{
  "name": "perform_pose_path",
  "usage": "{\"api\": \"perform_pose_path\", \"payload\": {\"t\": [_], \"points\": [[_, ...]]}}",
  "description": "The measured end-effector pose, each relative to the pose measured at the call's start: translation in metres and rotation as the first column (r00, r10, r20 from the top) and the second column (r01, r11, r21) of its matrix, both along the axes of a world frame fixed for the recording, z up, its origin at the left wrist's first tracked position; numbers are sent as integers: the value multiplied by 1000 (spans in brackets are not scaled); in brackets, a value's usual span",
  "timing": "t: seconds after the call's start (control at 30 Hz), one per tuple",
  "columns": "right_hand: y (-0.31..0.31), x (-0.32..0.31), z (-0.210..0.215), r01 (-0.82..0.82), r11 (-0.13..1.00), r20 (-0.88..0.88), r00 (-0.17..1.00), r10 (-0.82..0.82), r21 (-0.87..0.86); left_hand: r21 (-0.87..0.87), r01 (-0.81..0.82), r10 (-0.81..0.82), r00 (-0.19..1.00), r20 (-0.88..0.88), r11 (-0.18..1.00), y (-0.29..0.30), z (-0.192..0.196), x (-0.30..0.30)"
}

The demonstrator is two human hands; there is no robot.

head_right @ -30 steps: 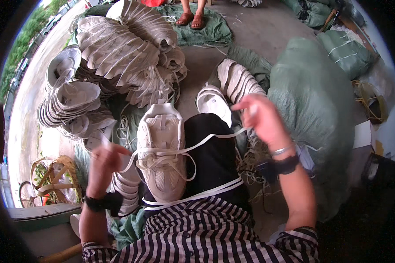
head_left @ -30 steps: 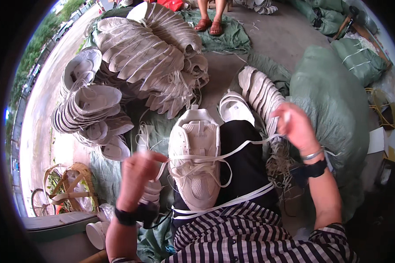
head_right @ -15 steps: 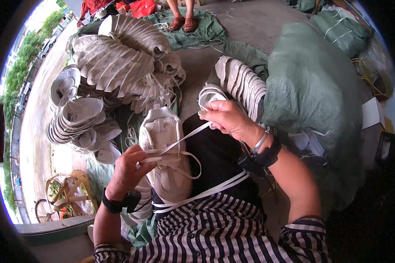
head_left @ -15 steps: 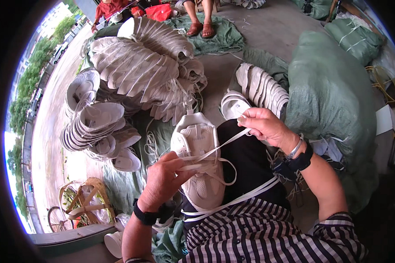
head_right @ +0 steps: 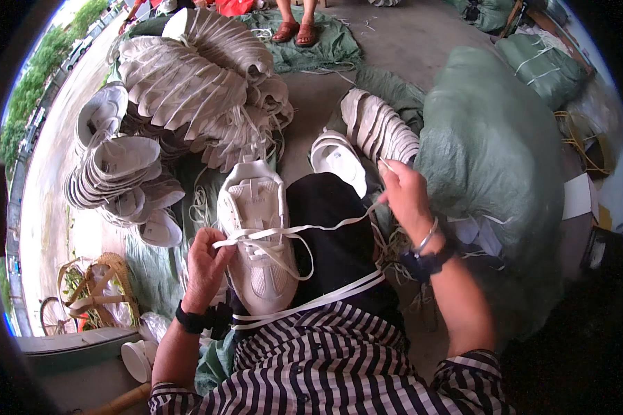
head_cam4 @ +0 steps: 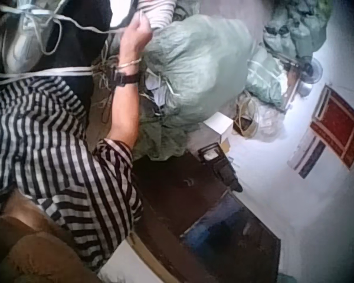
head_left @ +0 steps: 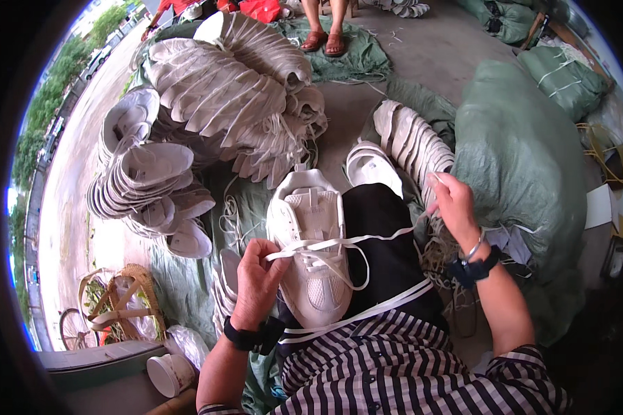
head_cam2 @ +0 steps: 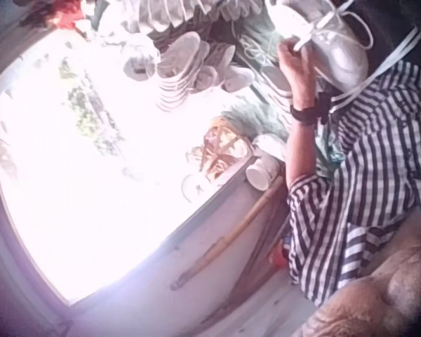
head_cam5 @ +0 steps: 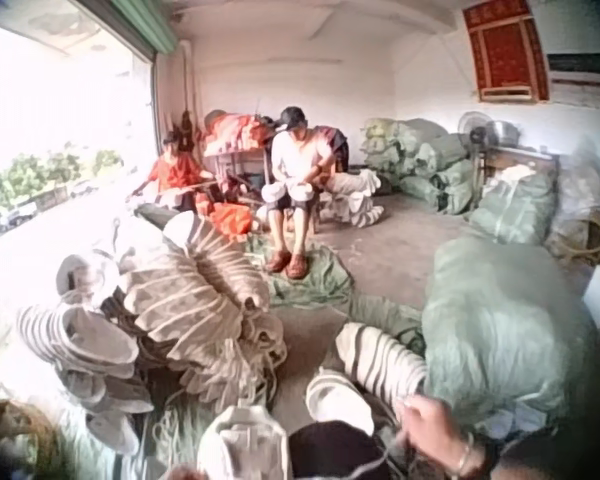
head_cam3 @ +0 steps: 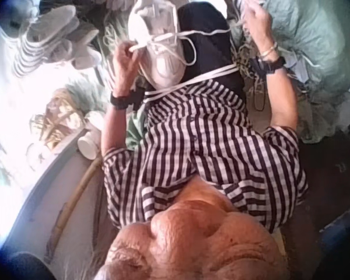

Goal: The recorder is lacing white sneakers while sitting among piles of shoe components in a factory setting.

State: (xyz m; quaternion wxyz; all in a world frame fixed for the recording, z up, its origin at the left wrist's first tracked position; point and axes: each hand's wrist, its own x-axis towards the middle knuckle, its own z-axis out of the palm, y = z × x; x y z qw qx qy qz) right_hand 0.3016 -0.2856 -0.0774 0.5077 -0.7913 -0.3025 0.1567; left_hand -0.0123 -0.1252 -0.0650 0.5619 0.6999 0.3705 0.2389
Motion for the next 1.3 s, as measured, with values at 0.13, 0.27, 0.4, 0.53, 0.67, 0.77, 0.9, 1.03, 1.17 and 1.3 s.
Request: {"api": "perform_pose_path", "payload": {"t": [0.13,0.27,0.4,0.53,0.67,0.77,0.9,1.03,1.17,1.3], "points": [[-10,-84,41,-506,817,-354,737,576,276,144,85,-47,968,-245,986,5,6,-6],[-9,-126,32,-684,729,-467,656,593,-35,200,8,-3,1000,-27,980,16,-3,-4],[-8,-113,39,-774,623,-241,630,738,-115,-260,130,-86,981,174,957,25,22,1],[7,-92,53,-735,677,-413,609,678,28,-465,54,133,923,361,883,48,26,-1],[21,-77,33,-698,710,-449,608,655,91,-477,-50,272,871,408,877,78,28,-3],[34,-87,22,-682,694,-438,564,700,230,-519,-99,344,850,400,849,119,16,-34],[45,-107,45,-502,835,-509,670,540,225,-424,-281,448,815,368,861,155,23,-87],[43,-96,42,-302,902,-360,840,405,309,-443,-349,512,792,332,826,169,20,-124],[19,-81,19,-617,783,292,737,610,-80,-432,-343,487,827,282,834,162,14,-127],[0,-60,35,-541,840,-155,833,531,-32,-320,-421,467,881,78,849,159,-17,-153]]}}
